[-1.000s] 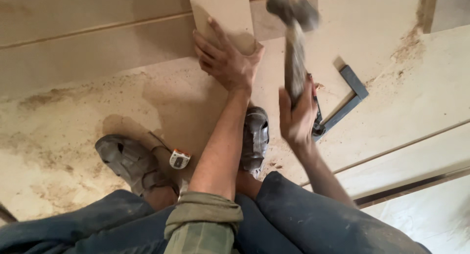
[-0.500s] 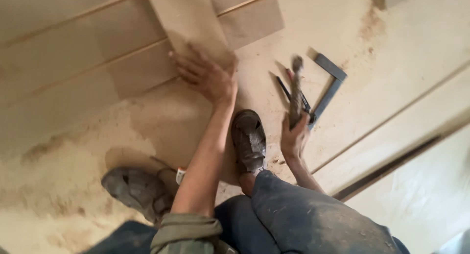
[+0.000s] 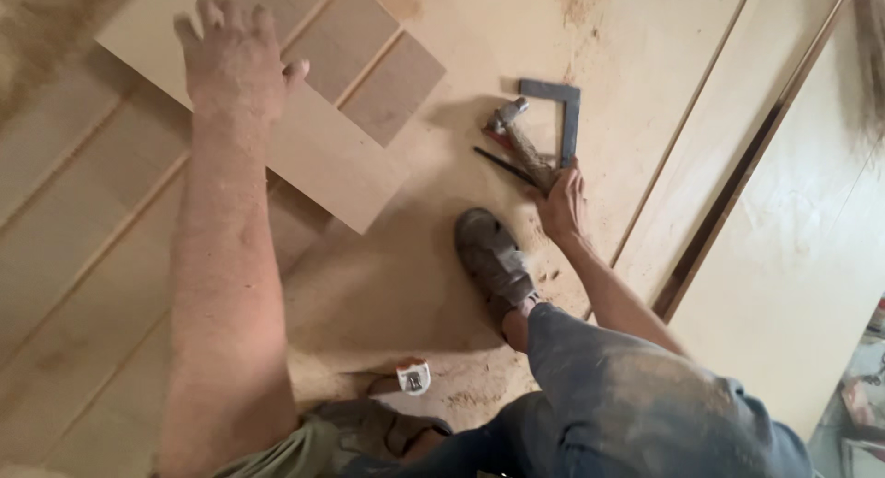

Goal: The person installs wooden panels onto a wall by first tapping them into place with a hammer, then using a power router to cut grooves along the edges. They repeat this process, measuring and marking the wood with a tape measure and pencil before securing the next panel.

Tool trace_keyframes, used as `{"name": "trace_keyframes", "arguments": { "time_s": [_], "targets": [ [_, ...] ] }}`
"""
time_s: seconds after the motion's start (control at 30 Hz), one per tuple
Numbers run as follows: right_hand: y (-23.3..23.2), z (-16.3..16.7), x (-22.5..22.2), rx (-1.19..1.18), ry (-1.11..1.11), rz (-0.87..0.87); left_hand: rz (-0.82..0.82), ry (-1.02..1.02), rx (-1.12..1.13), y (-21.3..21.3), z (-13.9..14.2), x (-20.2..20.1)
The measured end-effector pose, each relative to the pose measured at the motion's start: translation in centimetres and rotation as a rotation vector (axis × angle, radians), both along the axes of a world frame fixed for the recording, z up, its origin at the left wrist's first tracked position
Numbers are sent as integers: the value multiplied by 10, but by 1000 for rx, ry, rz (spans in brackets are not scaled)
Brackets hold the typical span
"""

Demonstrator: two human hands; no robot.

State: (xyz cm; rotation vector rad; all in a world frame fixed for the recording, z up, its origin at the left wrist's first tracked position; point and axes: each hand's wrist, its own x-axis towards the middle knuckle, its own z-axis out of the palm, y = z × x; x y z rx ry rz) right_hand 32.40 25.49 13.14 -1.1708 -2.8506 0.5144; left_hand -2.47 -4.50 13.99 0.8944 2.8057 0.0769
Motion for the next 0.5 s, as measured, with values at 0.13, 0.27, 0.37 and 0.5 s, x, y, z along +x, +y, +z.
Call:
{"name": "trace_keyframes", "arguments": {
  "time_s": [0.13, 0.27, 0.37, 0.5],
  "targets": [
    [3, 28, -28, 68, -264, -108, 65, -93, 224, -11, -7, 5],
    [38, 3, -44, 77, -287, -202, 47, -153, 240, -11, -37, 22],
    [90, -24, -54, 111, -186, -311, 59, -45, 265, -6, -57, 25],
    [168, -28, -56, 35, -253, -416, 108, 79, 371, 21, -73, 4]
  ]
}}
